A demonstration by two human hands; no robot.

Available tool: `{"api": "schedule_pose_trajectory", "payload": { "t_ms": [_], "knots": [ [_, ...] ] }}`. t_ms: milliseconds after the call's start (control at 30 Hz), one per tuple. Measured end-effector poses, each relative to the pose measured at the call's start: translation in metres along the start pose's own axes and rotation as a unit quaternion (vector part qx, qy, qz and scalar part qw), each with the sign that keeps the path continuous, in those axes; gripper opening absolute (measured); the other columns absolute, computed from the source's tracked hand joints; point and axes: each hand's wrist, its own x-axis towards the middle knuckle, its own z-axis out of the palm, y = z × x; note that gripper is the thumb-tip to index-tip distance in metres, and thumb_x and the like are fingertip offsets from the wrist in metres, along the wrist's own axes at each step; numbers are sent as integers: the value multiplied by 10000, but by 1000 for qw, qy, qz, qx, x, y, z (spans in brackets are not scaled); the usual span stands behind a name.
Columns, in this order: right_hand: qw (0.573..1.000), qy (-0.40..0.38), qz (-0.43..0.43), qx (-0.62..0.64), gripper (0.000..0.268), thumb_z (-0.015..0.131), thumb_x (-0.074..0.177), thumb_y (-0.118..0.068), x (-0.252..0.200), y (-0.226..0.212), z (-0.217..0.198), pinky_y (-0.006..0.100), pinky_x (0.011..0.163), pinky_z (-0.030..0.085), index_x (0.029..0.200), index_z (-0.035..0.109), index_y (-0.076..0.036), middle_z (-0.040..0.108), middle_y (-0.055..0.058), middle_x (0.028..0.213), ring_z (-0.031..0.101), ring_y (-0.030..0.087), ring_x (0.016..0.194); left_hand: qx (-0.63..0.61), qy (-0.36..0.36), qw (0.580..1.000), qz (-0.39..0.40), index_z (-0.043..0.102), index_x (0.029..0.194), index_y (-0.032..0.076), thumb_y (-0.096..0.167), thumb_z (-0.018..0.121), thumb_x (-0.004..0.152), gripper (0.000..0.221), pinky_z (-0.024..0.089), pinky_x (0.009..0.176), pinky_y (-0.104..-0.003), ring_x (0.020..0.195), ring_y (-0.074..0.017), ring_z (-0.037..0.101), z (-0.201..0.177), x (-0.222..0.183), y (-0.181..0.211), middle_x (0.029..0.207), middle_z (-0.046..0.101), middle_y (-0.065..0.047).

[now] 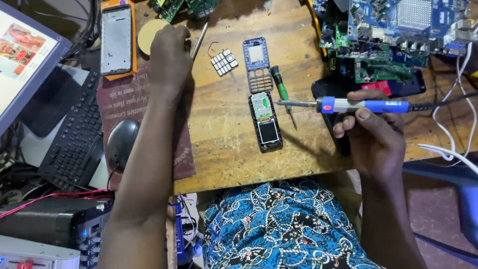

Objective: Repairing internal components of a mobile phone using a soldering iron and screwdriver on a workbench.

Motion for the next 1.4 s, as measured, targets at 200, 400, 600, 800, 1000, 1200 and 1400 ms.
{"api": "schedule_pose_trajectory", "payload": {
  "t_ms": [200,400,600,800,1000,1200,1400],
  "knots": [
    [1000,9,-13,5,278,630,1048,-106,1,-3,3,292,668,593,1292,658,23,680,68,789,710,224,726,70,48,995,42,708,1031,-18,-260,568,876,320,411,495,-364,685,-239,507,33,7,-22,782,568,-120],
    [1000,7,-18,11,292,637,1033,-97,1,0,-2,284,681,602,1286,657,48,656,73,769,661,194,701,41,-60,996,-55,520,626,13,-236,514,689,257,251,449,-427,560,-238,485,10,10,-13,623,441,-91],
    [1000,14,-5,6,290,623,1043,-98,4,4,0,292,668,588,1296,651,42,660,73,779,684,229,707,73,-23,997,-22,495,614,38,-289,503,664,331,220,456,-410,535,-193,375,25,9,-15,598,416,-55],
    [1000,14,-10,26,260,599,1048,-71,4,5,0,290,671,614,1283,645,29,658,73,769,678,160,719,77,-73,993,-54,670,835,-1,-234,625,838,237,373,410,-326,527,-168,471,22,19,-19,631,538,-38],
    [999,25,-14,16,257,604,1022,-86,5,5,-4,302,649,602,1244,633,41,606,76,737,632,177,675,-126,47,985,-112,701,859,124,-1,745,827,136,468,519,-326,674,-138,633,-26,10,15,758,694,-30],
    [997,70,-12,-41,268,600,1033,-151,10,8,-2,299,659,614,1228,652,26,584,78,688,614,151,638,-512,-25,835,-198,564,951,120,-15,589,945,138,536,611,-229,706,-120,575,-62,-54,122,840,624,-25],
    [992,104,1,-69,257,618,1019,-167,16,3,9,320,652,608,1205,639,9,569,99,662,601,164,589,-468,-28,878,-97,646,934,138,39,653,961,104,398,635,-209,750,-64,484,-17,-94,147,967,638,-6]
  ]
}}
